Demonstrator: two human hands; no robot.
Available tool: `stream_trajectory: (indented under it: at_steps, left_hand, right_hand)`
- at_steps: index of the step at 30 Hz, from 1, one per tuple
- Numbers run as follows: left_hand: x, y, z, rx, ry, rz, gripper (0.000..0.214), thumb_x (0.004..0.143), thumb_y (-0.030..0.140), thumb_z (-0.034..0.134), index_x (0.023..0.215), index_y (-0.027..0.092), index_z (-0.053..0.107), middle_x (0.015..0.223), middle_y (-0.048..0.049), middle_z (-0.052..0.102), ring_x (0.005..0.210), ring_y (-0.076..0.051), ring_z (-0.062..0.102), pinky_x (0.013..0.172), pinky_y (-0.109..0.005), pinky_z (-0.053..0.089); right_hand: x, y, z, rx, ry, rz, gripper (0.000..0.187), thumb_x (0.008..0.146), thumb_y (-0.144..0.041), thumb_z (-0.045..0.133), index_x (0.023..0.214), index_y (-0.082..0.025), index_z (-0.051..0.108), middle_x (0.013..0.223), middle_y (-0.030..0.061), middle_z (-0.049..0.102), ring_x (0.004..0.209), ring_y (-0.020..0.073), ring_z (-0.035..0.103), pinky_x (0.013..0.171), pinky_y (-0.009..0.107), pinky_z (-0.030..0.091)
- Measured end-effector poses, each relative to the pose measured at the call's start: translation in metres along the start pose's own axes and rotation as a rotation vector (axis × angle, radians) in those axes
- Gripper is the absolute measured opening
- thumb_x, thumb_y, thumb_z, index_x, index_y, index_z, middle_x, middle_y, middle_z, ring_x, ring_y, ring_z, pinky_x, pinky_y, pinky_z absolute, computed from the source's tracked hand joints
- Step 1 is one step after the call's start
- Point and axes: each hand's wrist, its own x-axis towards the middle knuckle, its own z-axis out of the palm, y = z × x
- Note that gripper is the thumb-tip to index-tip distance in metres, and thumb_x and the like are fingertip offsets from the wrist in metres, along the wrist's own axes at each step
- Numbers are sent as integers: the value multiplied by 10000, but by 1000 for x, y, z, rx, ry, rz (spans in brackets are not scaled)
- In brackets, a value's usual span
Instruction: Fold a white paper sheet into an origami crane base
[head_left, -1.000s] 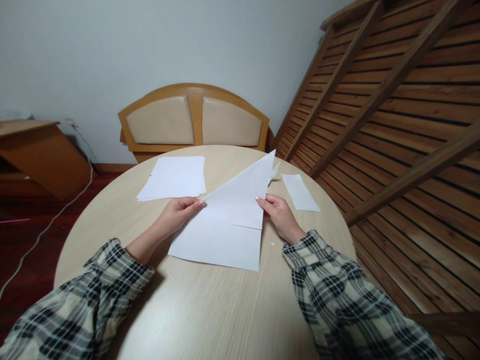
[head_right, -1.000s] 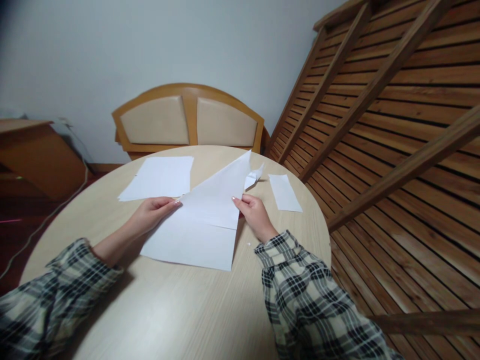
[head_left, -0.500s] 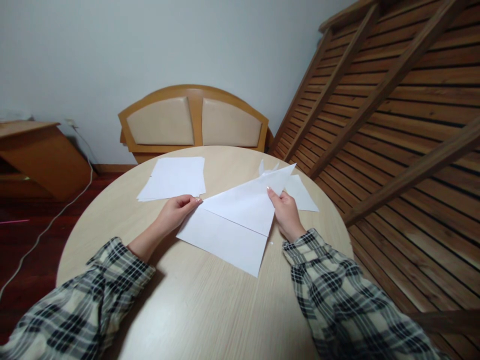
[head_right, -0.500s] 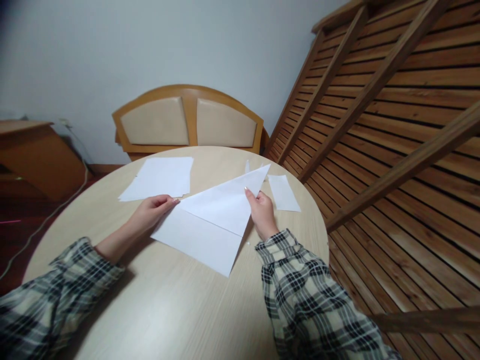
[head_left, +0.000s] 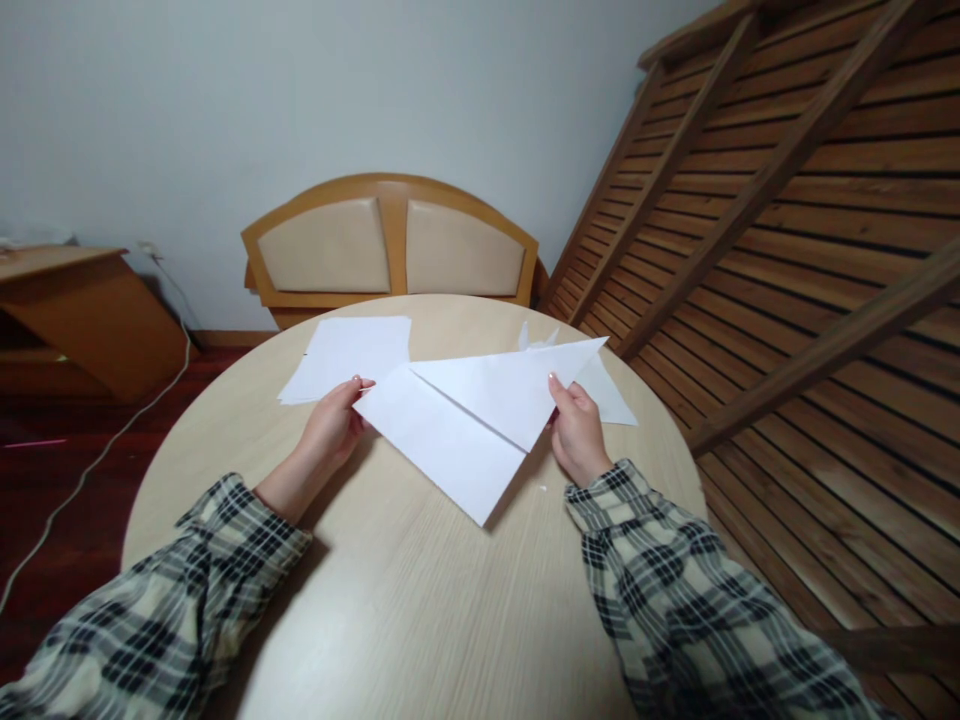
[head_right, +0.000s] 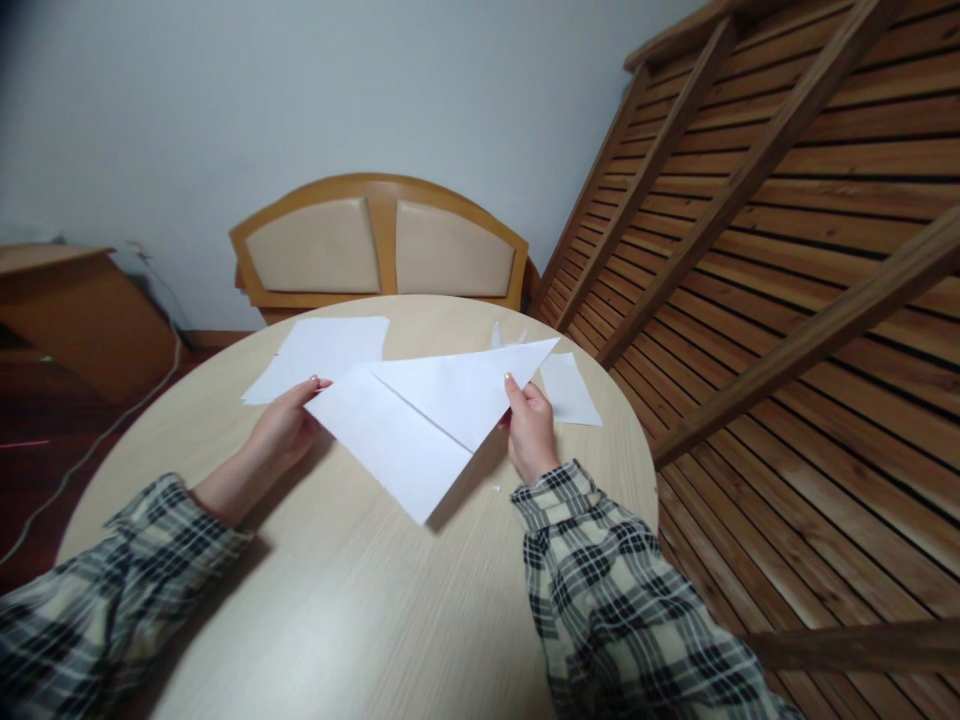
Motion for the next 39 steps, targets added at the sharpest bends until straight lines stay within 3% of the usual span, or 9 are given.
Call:
stream_trajectory:
  at_steps: [2, 5, 8, 12, 18, 21, 26, 32, 39]
  left_hand:
    - [-3, -2, 2, 18, -81, -49, 90, 793, 213, 643, 805, 147, 584, 689, -21, 644, 557, -108, 597, 527, -209, 499]
    - [-20, -6, 11, 130, -377, -146, 302, 740, 178, 732, 1022, 144, 631, 859, -86, 717, 690, -180, 680, 636, -292, 564]
    - [-46, -12, 27, 292, -541, -178, 331, 700, 194, 792, 1014, 152, 696, 1042, -143, 726, 983, -283, 674, 847, -372, 550]
    - [-63, -25, 51, 98, -391, -121, 344, 803, 345, 714, 1111, 194, 690, 1174, -115, 697, 1258, -291, 525, 1036, -425, 442]
    - [-47, -28, 56, -161, -51, -204, 204, 820, 155, 631, 1015, 121, 678, 1078, -99, 718, 1014, -235, 650, 800, -313, 574]
    - [-38, -23, 47, -145, 58, -180, 273, 783, 87, 644, 1050, 142, 655, 995, -64, 716, 853, -184, 660, 604, -231, 571]
    - [-32, -22, 33, -67, -37, -191, 446, 725, 98, 700, 1155, 173, 609, 1001, -72, 705, 807, -191, 657, 570, -252, 579]
    - [-35, -28, 24, 46, -278, -283, 346, 678, 176, 750, 1002, 117, 645, 919, -101, 716, 711, -185, 654, 588, -278, 548]
    - [-40, -18, 26, 60, -306, -345, 439, 636, 146, 755, 1063, 141, 652, 1004, -108, 726, 825, -212, 671, 780, -321, 541]
  right_hand:
    - [0, 0, 2, 96, 0, 34, 361, 669, -459, 770, 806, -204, 554, 681, -32, 616, 549, 106, 526, 479, 233, 414]
    - [-5, 2, 6, 128, -48, 106, 403, 634, -384, 798, 910, -220, 556, 785, -25, 667, 581, 116, 577, 495, 240, 467]
    - [-16, 8, 13, 28, -160, 116, 415, 671, -365, 774, 1008, -222, 577, 967, 23, 691, 749, 168, 646, 626, 317, 554]
    - [-36, 13, 24, -284, -308, -37, 428, 743, -346, 726, 1121, -213, 575, 1068, 75, 683, 1061, 231, 615, 1013, 442, 463]
    - [-50, 4, 27, -329, -589, -93, 677, 773, -329, 715, 1349, -241, 369, 1200, 114, 586, 986, 229, 620, 851, 425, 549]
    - [-45, -2, 19, -378, -738, -189, 857, 728, -295, 772, 1433, -263, 287, 1349, 135, 484, 1157, 262, 545, 939, 437, 499]
    - [-32, 1, 10, -360, -849, -205, 867, 850, -259, 646, 1528, -321, 109, 1269, 120, 551, 1066, 224, 610, 940, 457, 489]
    - [-24, 1, 7, -503, -782, -348, 578, 856, -134, 558, 1389, -339, 476, 1250, 68, 584, 1020, 174, 613, 919, 401, 520]
    - [-24, -11, 6, -581, -891, -381, 341, 815, -150, 653, 1134, -268, 687, 1151, 60, 633, 1067, 196, 606, 962, 433, 490]
